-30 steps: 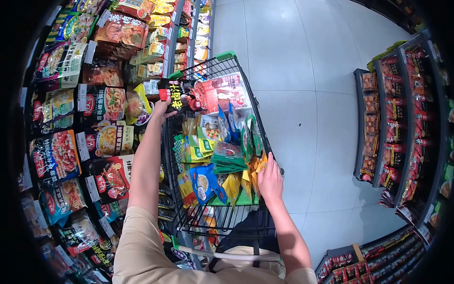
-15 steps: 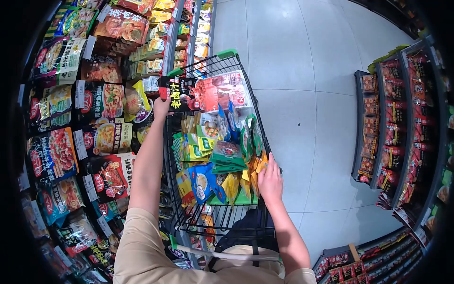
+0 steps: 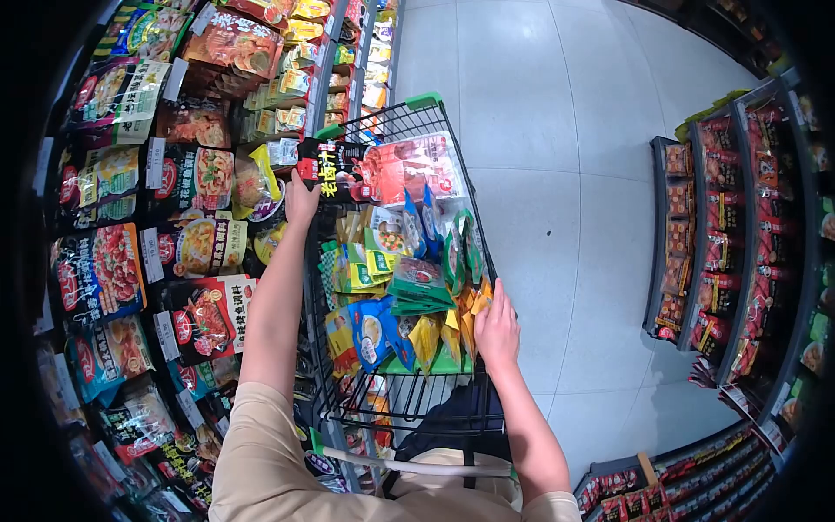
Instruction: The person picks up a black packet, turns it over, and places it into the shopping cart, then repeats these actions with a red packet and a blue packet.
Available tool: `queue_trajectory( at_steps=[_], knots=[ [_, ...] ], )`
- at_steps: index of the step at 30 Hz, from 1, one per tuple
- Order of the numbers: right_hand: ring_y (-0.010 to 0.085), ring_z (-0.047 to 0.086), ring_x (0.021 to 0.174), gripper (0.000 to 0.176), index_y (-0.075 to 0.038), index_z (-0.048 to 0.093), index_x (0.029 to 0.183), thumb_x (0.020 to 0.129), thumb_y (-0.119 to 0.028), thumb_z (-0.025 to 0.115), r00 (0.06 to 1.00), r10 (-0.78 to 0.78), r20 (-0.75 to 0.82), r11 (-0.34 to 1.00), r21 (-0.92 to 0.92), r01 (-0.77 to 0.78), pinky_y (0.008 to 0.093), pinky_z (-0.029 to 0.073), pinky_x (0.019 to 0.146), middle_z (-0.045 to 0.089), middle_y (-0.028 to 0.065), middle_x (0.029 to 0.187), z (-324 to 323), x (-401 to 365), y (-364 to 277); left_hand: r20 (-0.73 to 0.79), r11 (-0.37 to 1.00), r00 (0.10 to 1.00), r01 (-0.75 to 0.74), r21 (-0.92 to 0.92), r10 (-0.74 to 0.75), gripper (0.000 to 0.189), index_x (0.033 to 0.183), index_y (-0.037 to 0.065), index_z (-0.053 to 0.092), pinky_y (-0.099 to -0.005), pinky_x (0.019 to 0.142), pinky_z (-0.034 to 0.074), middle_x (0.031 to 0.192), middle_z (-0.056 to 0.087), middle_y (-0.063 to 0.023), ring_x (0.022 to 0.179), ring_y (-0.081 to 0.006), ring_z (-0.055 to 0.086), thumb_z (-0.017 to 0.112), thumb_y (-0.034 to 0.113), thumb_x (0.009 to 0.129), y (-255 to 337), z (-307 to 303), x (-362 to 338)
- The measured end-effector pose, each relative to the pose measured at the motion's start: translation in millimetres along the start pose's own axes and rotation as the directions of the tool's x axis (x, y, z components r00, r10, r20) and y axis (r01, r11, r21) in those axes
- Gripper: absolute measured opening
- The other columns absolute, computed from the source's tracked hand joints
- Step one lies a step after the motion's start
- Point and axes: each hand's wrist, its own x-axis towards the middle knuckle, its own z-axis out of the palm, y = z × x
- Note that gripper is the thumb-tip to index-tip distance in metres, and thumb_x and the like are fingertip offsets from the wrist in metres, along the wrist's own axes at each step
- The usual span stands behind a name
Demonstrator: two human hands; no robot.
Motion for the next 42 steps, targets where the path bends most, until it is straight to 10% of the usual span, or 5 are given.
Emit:
queue_trajectory(
  at_steps=[7, 23, 30, 39, 42],
  knots=[
    [0.0434, 0.062, 0.1, 0.066, 0.0, 0.031, 0.148, 0.087, -0.006, 0.055, 1.0, -0.006, 0.002, 0.998, -0.068, 0.006, 0.0507, 0.054, 0.08, 0.059, 0.0252, 0.118, 8, -2, 4, -0.287, 0.897, 0.914, -0.361, -0.254, 0.287, 0.082, 0.155, 0.002, 0.018, -0.0485, 0.104, 0.043, 0.146, 0.042, -0.0271, 0.128, -0.0429, 0.048, 0.065, 0.022, 0.092, -31, -18, -69],
    [0.043, 0.045, 0.129, 0.068, 0.0, 0.031, 0.149, 0.086, -0.007, 0.055, 0.944, -0.296, -0.148, 0.94, -0.22, 0.26, 0.0497, 0.038, 0.108, 0.051, 0.025, 0.134, 16, -2, 16, 0.0, 0.722, 0.983, 0.133, -0.679, -0.181, 0.052, 0.146, -0.001, 0.043, -0.0376, 0.112, 0.036, 0.145, 0.049, -0.0242, 0.136, -0.036, 0.047, 0.056, 0.018, 0.099, -216, -100, -546],
    [0.0331, 0.057, 0.118, 0.038, 0.006, 0.05, 0.131, 0.093, -0.002, 0.052, 0.964, -0.266, -0.005, 0.866, 0.438, 0.241, 0.0384, 0.043, 0.103, 0.057, 0.0238, 0.127, -4, -102, -78, 0.064, 0.732, 0.982, 0.176, -0.658, -0.178, 0.049, 0.143, 0.005, 0.05, -0.0389, 0.108, 0.041, 0.144, 0.052, -0.0182, 0.133, -0.034, 0.05, 0.058, 0.027, 0.099, -258, -108, -654],
    [0.0399, 0.061, 0.114, 0.05, -0.003, 0.051, 0.136, 0.094, -0.029, 0.062, 0.34, -0.692, 0.637, 0.481, 0.055, 0.875, 0.0465, 0.05, 0.096, 0.06, 0.0233, 0.13, 20, -254, -140, -0.081, 0.635, 0.965, 0.101, -0.766, -0.251, 0.05, 0.143, 0.01, 0.05, -0.0393, 0.104, 0.045, 0.143, 0.053, -0.0157, 0.13, -0.0331, 0.052, 0.06, 0.031, 0.098, -290, -140, -715],
    [0.0412, 0.06, 0.114, 0.06, -0.007, 0.043, 0.143, 0.091, -0.032, 0.062, 0.405, -0.572, 0.714, 0.571, -0.008, 0.821, 0.0491, 0.05, 0.094, 0.06, 0.0244, 0.128, 22, -257, -145, -0.158, 0.625, 0.932, 0.087, -0.775, -0.325, 0.051, 0.143, 0.01, 0.051, -0.0395, 0.103, 0.046, 0.142, 0.054, -0.016, 0.129, -0.0333, 0.053, 0.061, 0.03, 0.097, -307, -130, -734]
  ],
)
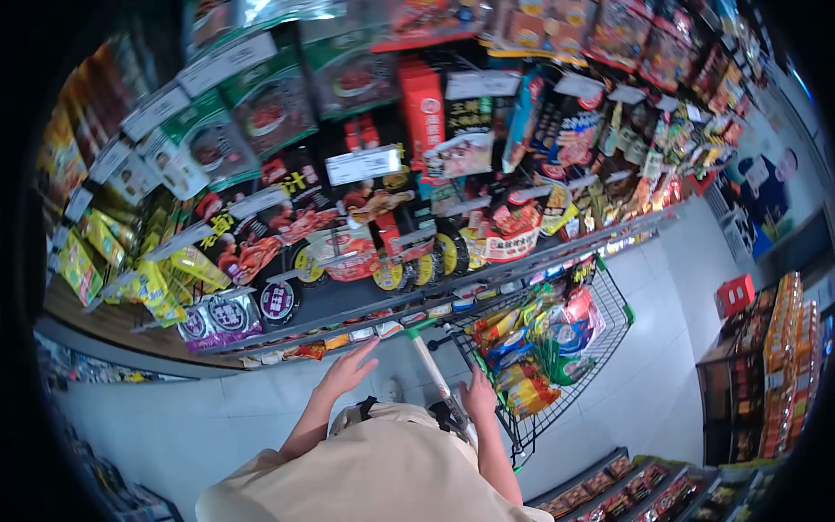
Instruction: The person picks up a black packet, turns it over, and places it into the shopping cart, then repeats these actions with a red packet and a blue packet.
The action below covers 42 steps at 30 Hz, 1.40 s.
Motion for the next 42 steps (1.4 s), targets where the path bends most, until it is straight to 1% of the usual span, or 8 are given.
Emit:
queue_trajectory(
  at_steps=[4, 8, 12, 19, 25, 28, 35, 42],
  knots=[
    [0.043, 0.063, 0.105, 0.062, -0.012, 0.039, 0.146, 0.09, -0.028, 0.062, 0.996, 0.067, -0.063, 0.997, -0.025, -0.069, 0.05, 0.051, 0.087, 0.064, 0.026, 0.12, 13, 4, 12, -0.071, 0.999, 0.996, 0.044, -0.027, -0.046, 0.051, 0.142, 0.01, 0.051, -0.0395, 0.104, 0.046, 0.141, 0.055, -0.0168, 0.128, -0.0337, 0.054, 0.062, 0.03, 0.097, -18, -18, -19],
    [0.0405, 0.067, 0.097, 0.038, -0.01, 0.059, 0.123, 0.09, -0.028, 0.061, 0.98, 0.131, -0.152, 0.984, -0.103, -0.148, 0.0498, 0.053, 0.084, 0.069, 0.0194, 0.111, 20, 7, 8, -0.078, 0.997, 0.994, 0.074, -0.034, -0.077, 0.051, 0.143, 0.01, 0.05, -0.0393, 0.104, 0.046, 0.142, 0.054, -0.0168, 0.129, -0.0335, 0.053, 0.061, 0.03, 0.097, -35, -30, -37],
    [0.038, 0.066, 0.094, 0.024, -0.01, 0.064, 0.108, 0.09, -0.025, 0.063, 0.951, 0.157, -0.266, 0.967, -0.154, -0.203, 0.0506, 0.053, 0.079, 0.07, 0.0157, 0.104, 27, 8, 7, -0.09, 0.994, 0.991, 0.093, -0.053, -0.098, 0.051, 0.143, 0.01, 0.05, -0.0389, 0.105, 0.045, 0.144, 0.052, -0.0167, 0.131, -0.0334, 0.051, 0.061, 0.03, 0.098, -50, -40, -51],
    [0.036, 0.065, 0.092, 0.017, -0.011, 0.065, 0.103, 0.089, -0.02, 0.064, 0.949, 0.049, -0.312, 0.945, -0.294, -0.145, 0.0501, 0.052, 0.074, 0.066, 0.0151, 0.096, 27, 10, 5, -0.129, 0.992, 0.985, 0.108, -0.061, -0.115, 0.051, 0.143, 0.01, 0.049, -0.0388, 0.106, 0.044, 0.145, 0.051, -0.0175, 0.133, -0.0337, 0.049, 0.061, 0.03, 0.098, -80, -55, -75],
    [0.037, 0.066, 0.088, 0.014, -0.008, 0.064, 0.098, 0.085, -0.014, 0.067, 0.956, 0.066, -0.286, 0.958, -0.25, -0.141, 0.0487, 0.053, 0.075, 0.068, 0.0151, 0.092, 22, 13, 9, -0.133, 0.966, 0.961, 0.226, -0.126, -0.242, 0.051, 0.144, 0.009, 0.049, -0.039, 0.107, 0.042, 0.145, 0.05, -0.019, 0.134, -0.0346, 0.048, 0.06, 0.03, 0.098, -100, -74, -93],
    [0.0376, 0.067, 0.086, 0.013, -0.009, 0.064, 0.096, 0.086, -0.016, 0.067, 0.953, 0.093, -0.29, 0.962, -0.222, -0.161, 0.0491, 0.053, 0.075, 0.069, 0.0158, 0.091, 24, 16, 14, -0.205, 0.984, 0.963, 0.164, -0.072, -0.175, 0.05, 0.144, 0.009, 0.049, -0.0373, 0.103, 0.045, 0.144, 0.053, -0.0186, 0.124, -0.03, 0.059, 0.062, 0.024, 0.098, -108, -81, -98],
    [0.0388, 0.067, 0.081, 0.012, -0.009, 0.064, 0.093, 0.085, -0.017, 0.067, 0.951, 0.116, -0.287, 0.952, -0.242, -0.189, 0.0507, 0.053, 0.071, 0.069, 0.0171, 0.088, 20, 17, 14, -0.162, 0.981, 0.967, 0.191, -0.039, -0.195, 0.051, 0.144, 0.007, 0.049, -0.0366, 0.103, 0.045, 0.142, 0.054, -0.0187, 0.122, -0.0296, 0.06, 0.063, 0.023, 0.098, -115, -87, -98],
    [0.0337, 0.065, 0.094, 0.015, -0.009, 0.062, 0.098, 0.087, -0.018, 0.066, 0.939, 0.107, -0.327, 0.935, -0.288, -0.207, 0.0474, 0.054, 0.074, 0.065, 0.0127, 0.096, 24, 10, 2, -0.117, 0.975, 0.971, 0.196, -0.103, -0.208, 0.05, 0.143, 0.01, 0.05, -0.0377, 0.107, 0.042, 0.143, 0.053, -0.0191, 0.132, -0.0338, 0.051, 0.06, 0.03, 0.099, -108, -82, -79]
  ],
)
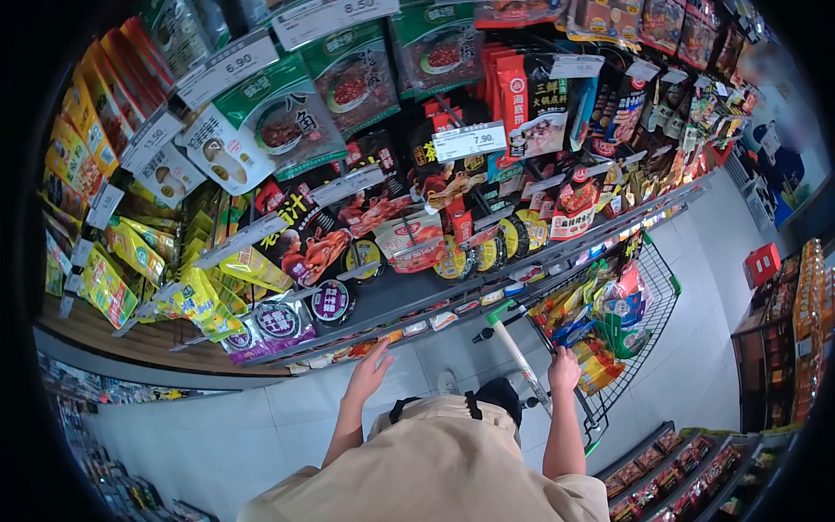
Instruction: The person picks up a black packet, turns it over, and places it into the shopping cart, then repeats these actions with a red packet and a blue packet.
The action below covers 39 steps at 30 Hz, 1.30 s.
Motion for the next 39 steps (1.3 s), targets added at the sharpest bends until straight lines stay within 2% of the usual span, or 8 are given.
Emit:
queue_trajectory(
  at_steps=[5, 7, 10, 13, 20, 22, 28, 39],
  knots=[
    [0.0325, 0.063, 0.094, 0.015, -0.008, 0.061, 0.096, 0.086, -0.019, 0.066, 0.999, 0.006, -0.046, 1.0, -0.001, -0.006, 0.0471, 0.054, 0.074, 0.064, 0.0116, 0.094, -4, -5, -8, 0.032, 1.0, 0.999, 0.014, -0.007, -0.014, 0.05, 0.143, 0.01, 0.05, -0.0374, 0.106, 0.044, 0.143, 0.053, -0.0191, 0.131, -0.0335, 0.053, 0.061, 0.03, 0.098, 10, 9, 10],
    [0.032, 0.063, 0.093, 0.014, -0.007, 0.061, 0.092, 0.085, -0.019, 0.066, 0.998, -0.01, -0.062, 1.0, 0.01, 0.011, 0.0468, 0.054, 0.072, 0.064, 0.0113, 0.091, -2, -4, -7, 0.022, 0.996, 0.997, -0.069, 0.06, 0.068, 0.05, 0.143, 0.005, 0.05, -0.0343, 0.103, 0.044, 0.144, 0.053, -0.0161, 0.122, -0.0245, 0.06, 0.062, 0.022, 0.098, 11, 16, 17],
    [0.0314, 0.063, 0.09, 0.013, -0.007, 0.061, 0.09, 0.085, -0.018, 0.066, 0.997, -0.023, -0.074, 1.0, 0.018, 0.024, 0.0459, 0.054, 0.07, 0.063, 0.011, 0.089, -2, -4, -5, 0.03, 1.0, 0.999, -0.013, 0.02, 0.012, 0.049, 0.141, 0.008, 0.052, -0.0369, 0.104, 0.045, 0.142, 0.054, -0.0186, 0.128, -0.0321, 0.056, 0.062, 0.029, 0.098, 26, 24, 25],
    [0.0309, 0.064, 0.088, 0.011, -0.008, 0.062, 0.089, 0.085, -0.017, 0.066, 0.997, -0.023, -0.076, 0.999, 0.026, 0.025, 0.0451, 0.054, 0.069, 0.063, 0.0105, 0.087, -2, -3, -5, 0.022, 0.998, 0.998, -0.055, 0.042, 0.054, 0.049, 0.143, 0.005, 0.05, -0.0342, 0.104, 0.044, 0.143, 0.054, -0.0156, 0.122, -0.0247, 0.06, 0.062, 0.022, 0.098, 32, 37, 35],
    [0.0301, 0.064, 0.09, 0.01, -0.008, 0.064, 0.092, 0.088, -0.016, 0.063, 0.997, -0.04, -0.058, 0.997, 0.065, 0.044, 0.0437, 0.054, 0.068, 0.063, 0.0109, 0.089, 1, -3, 4, 0.031, 0.99, 0.992, -0.125, 0.064, 0.123, 0.047, 0.14, 0.004, 0.053, -0.0346, 0.103, 0.044, 0.141, 0.056, -0.0164, 0.12, -0.025, 0.061, 0.062, 0.022, 0.098, 70, 66, 59],
    [0.0301, 0.064, 0.09, 0.009, -0.007, 0.063, 0.092, 0.088, -0.016, 0.063, 0.996, -0.051, -0.072, 0.996, 0.074, 0.056, 0.0435, 0.054, 0.068, 0.063, 0.011, 0.089, 2, -2, 6, 0.063, 0.996, 0.995, -0.077, 0.033, 0.075, 0.049, 0.14, 0.006, 0.052, -0.0358, 0.105, 0.043, 0.142, 0.055, -0.0161, 0.127, -0.0299, 0.056, 0.061, 0.028, 0.098, 82, 73, 65],
    [0.0304, 0.064, 0.089, 0.006, -0.005, 0.062, 0.088, 0.086, -0.011, 0.061, 0.992, -0.097, -0.085, 0.99, 0.098, 0.106, 0.0431, 0.055, 0.067, 0.063, 0.0125, 0.087, -2, 3, 15, 0.089, 0.996, 0.992, -0.088, 0.035, 0.084, 0.048, 0.14, 0.006, 0.053, -0.0359, 0.105, 0.044, 0.142, 0.055, -0.0148, 0.126, -0.0287, 0.057, 0.061, 0.028, 0.098, 109, 91, 72],
    [0.0302, 0.065, 0.084, 0.005, -0.006, 0.063, 0.082, 0.082, -0.01, 0.062, 0.985, -0.089, -0.149, 0.992, 0.073, 0.101, 0.0418, 0.055, 0.066, 0.063, 0.0122, 0.083, -4, 16, 33, 0.108, 0.992, 0.987, -0.121, 0.047, 0.115, 0.047, 0.139, 0.004, 0.054, -0.0358, 0.103, 0.045, 0.142, 0.054, -0.0158, 0.123, -0.0281, 0.059, 0.061, 0.028, 0.099, 116, 106, 67]
  ],
)
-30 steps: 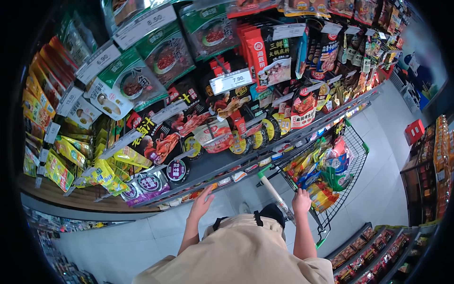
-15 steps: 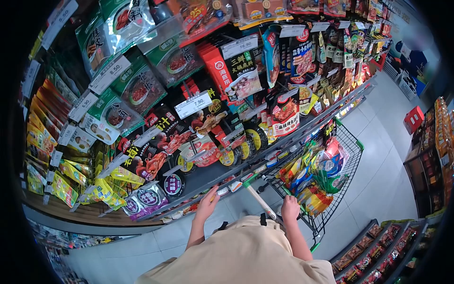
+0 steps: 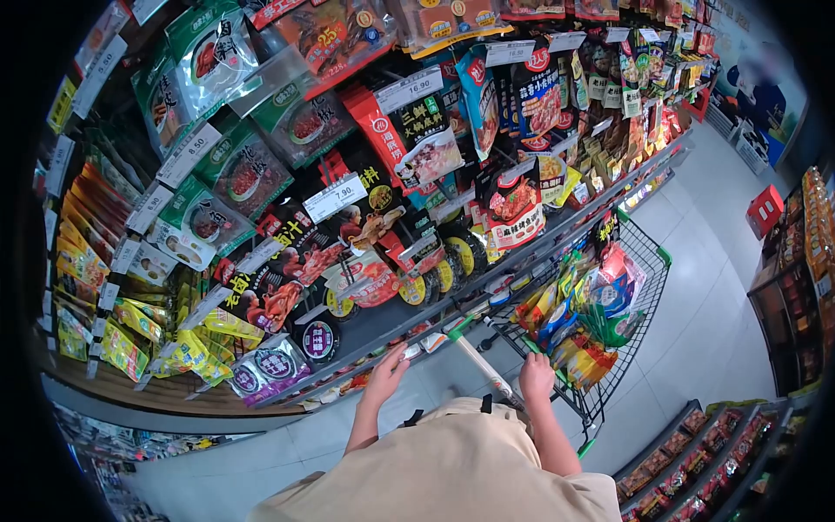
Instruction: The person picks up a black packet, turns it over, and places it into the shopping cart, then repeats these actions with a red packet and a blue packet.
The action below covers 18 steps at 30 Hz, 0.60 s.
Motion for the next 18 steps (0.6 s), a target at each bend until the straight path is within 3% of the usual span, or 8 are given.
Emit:
queue_trajectory(
  at_steps=[8, 13, 18],
  knots=[
    [0.0303, 0.064, 0.085, 0.009, -0.007, 0.064, 0.085, 0.078, -0.012, 0.062, 1.0, 0.017, -0.003, 1.0, 0.02, -0.017, 0.0442, 0.054, 0.068, 0.062, 0.0113, 0.084, 1, 10, 14, -0.039, 1.0, 0.999, 0.026, -0.013, -0.026, 0.048, 0.139, 0.004, 0.053, -0.036, 0.104, 0.044, 0.143, 0.053, -0.0166, 0.125, -0.0291, 0.058, 0.061, 0.028, 0.099, -1, -5, -6],
    [0.0315, 0.065, 0.085, 0.01, -0.006, 0.065, 0.087, 0.078, -0.011, 0.061, 1.0, 0.01, 0.008, 0.999, 0.033, -0.01, 0.0447, 0.055, 0.068, 0.064, 0.0129, 0.085, -2, 14, 20, -0.147, 0.999, 0.989, 0.033, -0.012, -0.034, 0.047, 0.139, 0.004, 0.053, -0.036, 0.102, 0.046, 0.14, 0.056, -0.0172, 0.119, -0.0285, 0.062, 0.062, 0.025, 0.098, -3, -6, -21],
    [0.0316, 0.064, 0.09, 0.015, -0.007, 0.065, 0.092, 0.078, -0.014, 0.064, 0.997, 0.049, 0.068, 0.999, 0.013, -0.05, 0.046, 0.053, 0.072, 0.063, 0.0117, 0.088, -2, 15, 24, -0.132, 0.997, 0.989, 0.055, -0.047, -0.06, 0.047, 0.14, 0.004, 0.053, -0.0349, 0.101, 0.046, 0.14, 0.056, -0.0165, 0.117, -0.0261, 0.063, 0.062, 0.023, 0.098, -14, -1, -34]
  ],
)
